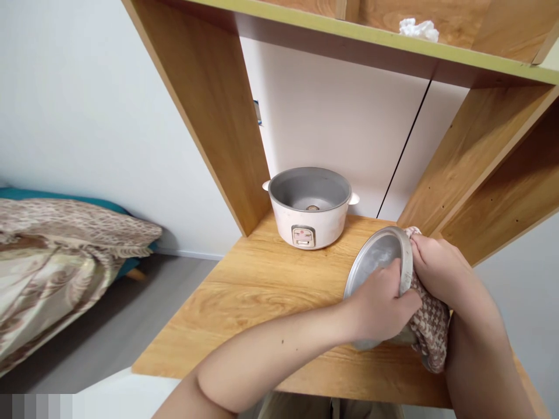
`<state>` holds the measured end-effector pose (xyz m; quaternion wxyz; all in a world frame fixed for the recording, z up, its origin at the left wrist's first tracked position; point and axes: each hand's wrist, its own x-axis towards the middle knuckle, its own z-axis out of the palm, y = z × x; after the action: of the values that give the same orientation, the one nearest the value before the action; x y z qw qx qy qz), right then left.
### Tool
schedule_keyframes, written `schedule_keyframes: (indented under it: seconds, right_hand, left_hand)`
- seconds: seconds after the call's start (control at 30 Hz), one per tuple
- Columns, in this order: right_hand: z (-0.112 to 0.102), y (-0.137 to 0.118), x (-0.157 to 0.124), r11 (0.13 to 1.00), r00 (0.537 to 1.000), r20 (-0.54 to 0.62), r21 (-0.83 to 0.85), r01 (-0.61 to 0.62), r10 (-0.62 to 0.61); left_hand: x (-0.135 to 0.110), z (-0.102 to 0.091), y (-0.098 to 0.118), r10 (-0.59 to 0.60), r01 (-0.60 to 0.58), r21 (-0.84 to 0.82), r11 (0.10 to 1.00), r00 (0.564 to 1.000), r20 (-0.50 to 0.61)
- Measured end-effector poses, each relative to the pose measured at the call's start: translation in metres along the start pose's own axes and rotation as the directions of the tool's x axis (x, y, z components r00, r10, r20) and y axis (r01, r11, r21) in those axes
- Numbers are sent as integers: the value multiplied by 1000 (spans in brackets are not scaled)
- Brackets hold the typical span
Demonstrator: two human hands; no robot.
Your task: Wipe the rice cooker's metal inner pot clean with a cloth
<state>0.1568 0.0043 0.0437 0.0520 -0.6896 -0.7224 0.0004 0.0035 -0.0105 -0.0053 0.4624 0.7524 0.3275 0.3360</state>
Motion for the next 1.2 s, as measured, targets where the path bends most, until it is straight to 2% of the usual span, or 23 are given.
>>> schedule_keyframes:
  seconds: [0.2,0.37,0.57,0.67,0.83,1.0,1.2]
  right_hand:
    - [2,-4,-7,995,998,-42,-93,40,-44]
    - [-1,-3,7,999,999,-33,35,-20,21]
    - [0,3,15,985,1000,-22,174,-2,6]
    - [-1,2,14,989,1000,-23,146,-7,11]
    - [-3,-2,10,1000,1000,-14,7,-27,27]
    - [1,-4,3,995,1000,-19,-96,2,-4]
    - [1,-4,1,998,1000,-13,-60,-5,5]
  left_hand:
    - [2,-3,0,-6,6,0,1000,1000,-1]
    - [0,-2,-4,-1,1,18,1000,1000,15]
    - [-1,0,-4,-3,2,32,999,1000,28]
    - [-1,0,-3,-4,4,21,1000,1000,11]
    - [0,1,-4,3,-3,8,1000,1000,-9]
    - [2,1,-7,0,-1,-21,1000,1000,-30]
    - [2,1,-5,-9,9,-8,1000,1000,-22]
